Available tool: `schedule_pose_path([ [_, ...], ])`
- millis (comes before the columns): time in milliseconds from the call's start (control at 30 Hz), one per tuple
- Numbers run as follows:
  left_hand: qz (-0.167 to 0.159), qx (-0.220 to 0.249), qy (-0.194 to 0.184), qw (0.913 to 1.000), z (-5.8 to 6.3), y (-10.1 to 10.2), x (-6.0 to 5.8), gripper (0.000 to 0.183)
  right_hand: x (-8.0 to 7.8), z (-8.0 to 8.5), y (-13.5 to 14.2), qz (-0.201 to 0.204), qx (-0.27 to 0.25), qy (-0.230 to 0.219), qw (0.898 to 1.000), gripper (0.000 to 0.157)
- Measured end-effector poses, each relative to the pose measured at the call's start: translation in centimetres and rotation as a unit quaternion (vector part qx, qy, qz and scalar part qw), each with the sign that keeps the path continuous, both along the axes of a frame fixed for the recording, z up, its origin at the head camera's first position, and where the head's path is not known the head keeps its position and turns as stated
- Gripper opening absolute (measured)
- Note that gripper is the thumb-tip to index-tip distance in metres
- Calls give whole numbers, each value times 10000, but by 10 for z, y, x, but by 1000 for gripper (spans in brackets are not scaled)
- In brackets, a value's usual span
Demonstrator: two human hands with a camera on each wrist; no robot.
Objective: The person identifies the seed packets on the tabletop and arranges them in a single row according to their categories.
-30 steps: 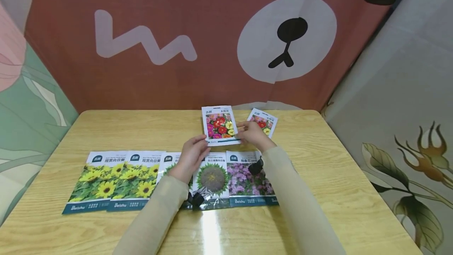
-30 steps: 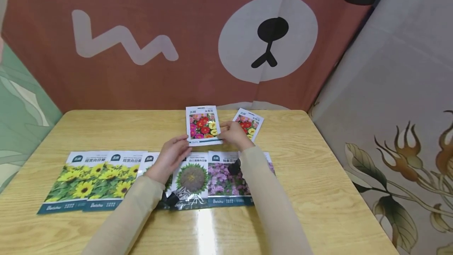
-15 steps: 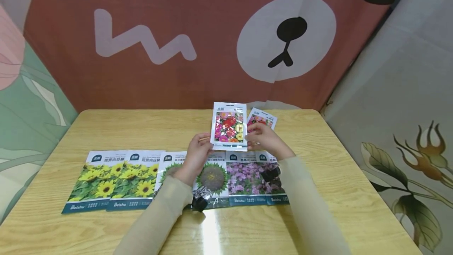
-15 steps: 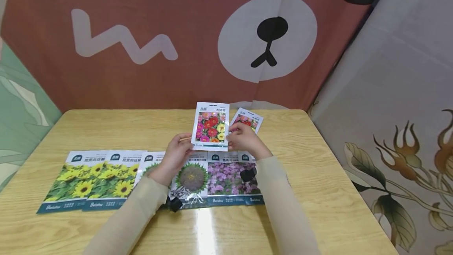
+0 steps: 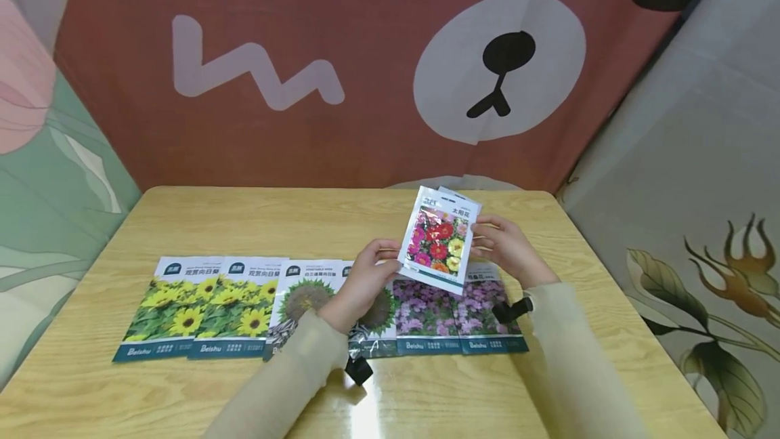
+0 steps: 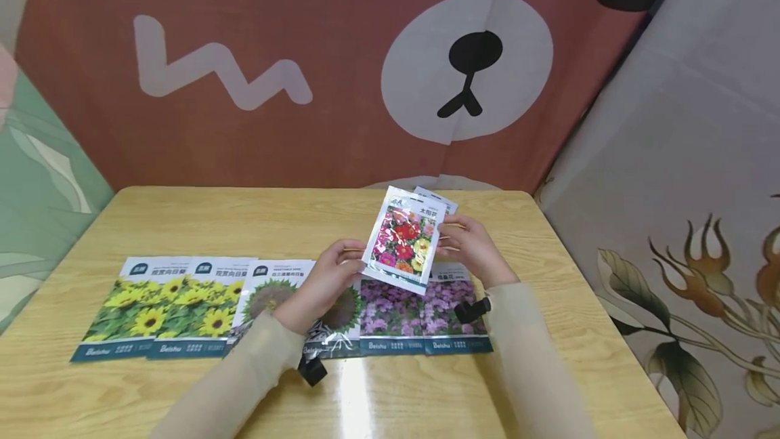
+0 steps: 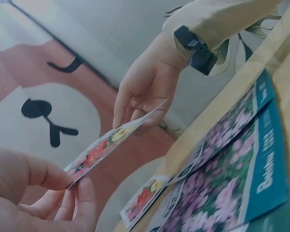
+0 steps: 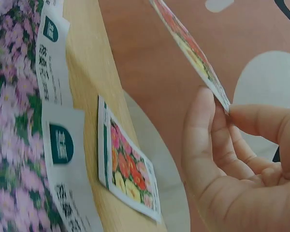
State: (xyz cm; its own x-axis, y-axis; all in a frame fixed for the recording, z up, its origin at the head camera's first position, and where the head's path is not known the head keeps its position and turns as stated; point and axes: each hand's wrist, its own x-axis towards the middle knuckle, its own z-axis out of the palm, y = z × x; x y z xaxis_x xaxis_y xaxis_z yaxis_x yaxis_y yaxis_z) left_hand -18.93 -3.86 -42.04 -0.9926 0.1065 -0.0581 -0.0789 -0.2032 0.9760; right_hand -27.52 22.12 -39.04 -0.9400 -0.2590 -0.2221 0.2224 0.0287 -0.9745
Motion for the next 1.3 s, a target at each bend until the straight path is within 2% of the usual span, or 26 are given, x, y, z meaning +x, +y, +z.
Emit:
schedule_pose_path([
  [100, -192, -47, 34, 9998, -2, 7, 4, 34, 3, 2, 11, -67, 20, -56, 10000, 21],
  [400, -588, -449, -77, 9972, -9, 34, 20, 30, 8, 3, 44, 179, 374, -81, 9991, 25],
  [633, -828, -726, 88, 9939, -11, 58, 29, 27, 10, 5, 72, 406, 772, -218, 9960, 32],
  [867, -954, -1068, 185, 9895, -13, 77, 34, 28, 10, 2, 97, 698, 956, -271, 9926, 26],
  [1133, -1329, -671, -312, 9884, -14, 103, 41, 33, 5, -3, 119, 775, 1136, -370, 9898, 15],
  [1300, -1545, -980, -507, 9818, -15, 114, 48, 31, 2, -8, 126, 726, 1241, -613, 9877, 17],
])
